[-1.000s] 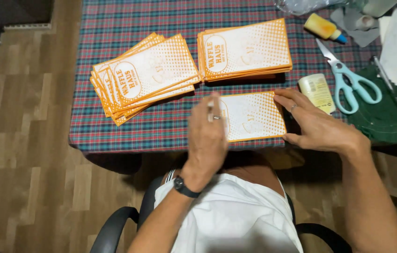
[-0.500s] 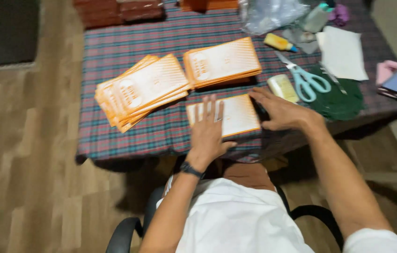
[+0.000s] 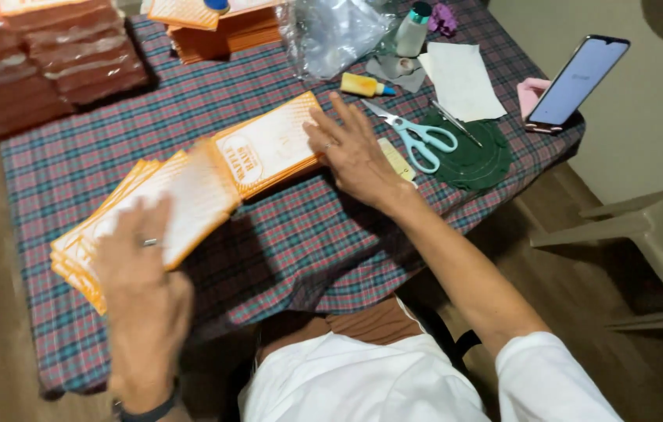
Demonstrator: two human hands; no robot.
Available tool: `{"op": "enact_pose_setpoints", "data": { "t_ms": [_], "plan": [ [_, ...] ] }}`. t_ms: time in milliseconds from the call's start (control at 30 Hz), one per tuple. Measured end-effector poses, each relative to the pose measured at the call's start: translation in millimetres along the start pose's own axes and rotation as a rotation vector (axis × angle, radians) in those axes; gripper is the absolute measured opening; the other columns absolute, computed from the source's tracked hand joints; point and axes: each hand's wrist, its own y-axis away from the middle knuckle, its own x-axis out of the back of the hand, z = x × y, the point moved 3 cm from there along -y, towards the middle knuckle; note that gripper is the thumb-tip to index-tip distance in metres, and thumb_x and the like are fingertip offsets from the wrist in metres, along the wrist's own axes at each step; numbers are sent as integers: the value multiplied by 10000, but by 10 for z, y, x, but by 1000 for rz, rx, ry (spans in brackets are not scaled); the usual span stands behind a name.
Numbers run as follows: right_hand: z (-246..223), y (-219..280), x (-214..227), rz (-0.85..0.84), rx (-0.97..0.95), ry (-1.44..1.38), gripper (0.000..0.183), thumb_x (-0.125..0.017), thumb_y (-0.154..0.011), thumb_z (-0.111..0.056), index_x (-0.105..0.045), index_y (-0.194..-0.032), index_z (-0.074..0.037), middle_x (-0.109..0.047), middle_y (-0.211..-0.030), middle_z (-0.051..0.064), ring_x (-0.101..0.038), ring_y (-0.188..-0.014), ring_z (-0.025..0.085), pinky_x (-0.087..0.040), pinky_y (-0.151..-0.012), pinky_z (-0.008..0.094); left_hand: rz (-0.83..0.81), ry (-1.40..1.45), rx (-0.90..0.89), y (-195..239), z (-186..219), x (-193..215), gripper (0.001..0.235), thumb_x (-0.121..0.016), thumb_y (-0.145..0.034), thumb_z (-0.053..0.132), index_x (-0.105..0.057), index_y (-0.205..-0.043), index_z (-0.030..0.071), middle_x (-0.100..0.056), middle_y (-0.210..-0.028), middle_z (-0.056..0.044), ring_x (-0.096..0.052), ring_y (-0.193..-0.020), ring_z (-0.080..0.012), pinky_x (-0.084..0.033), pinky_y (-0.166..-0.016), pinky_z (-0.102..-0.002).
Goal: Applying glue to the edges of paper bags and pressing them together to assemble or seal them.
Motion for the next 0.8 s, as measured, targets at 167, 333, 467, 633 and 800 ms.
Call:
{"op": "enact_pose_setpoints", "data": {
  "t_ms": [167,333,467,633,800],
  "plan": [
    [98,11,-137,3,27,-13,515,-569,-821,184,-541,-1314,36,-611,-1391,268,-361,-1429,536,-277,-1170,686,83,-374,39,-60,-402,71,932,-653,-642,-43,-548,-1566,16,-547,-1521,-300,-521,-1363,-549,-379,-1024,-643],
    [29,99,-145,142,83,2,206,-701,-937,93,-663,-1128,25,-704,-1245,213,-564,-1273,491,-430,-1056,621,-71,-417,143,97,-808,-230,695,-649,-869,136,-557,-1553,51,-514,-1537,-327,-464,-1349,-536,-344,-1044,-671],
    [-30,199,51,193,65,-125,248,-544,-948,123,-634,-1167,48,-669,-1254,209,-587,-1232,509,-481,-1031,629,-331,-494,302,83,-881,-451,735,-478,-932,613,-508,-1527,183,-485,-1500,-236,-410,-1415,-496,-326,-1023,-760],
    [-439,570,403,151,65,-245,324,-473,-959,120,-627,-1236,54,-648,-1325,223,-593,-1238,484,-495,-1006,575,-162,-511,262,81,-467,-349,932,-518,-878,781,-583,-1425,29,-539,-1480,-321,-445,-1407,-496,-249,-1107,-734],
    [-708,985,214,123,-64,-288,237,-592,-964,34,-758,-1109,-53,-740,-1218,126,-675,-1174,417,-534,-936,500,249,308,-132,-66,371,-643,202,-786,-913,156,-741,-1037,3,-722,-1074,-152,-700,-1027,-394,-546,-911,-507]
  ]
}}
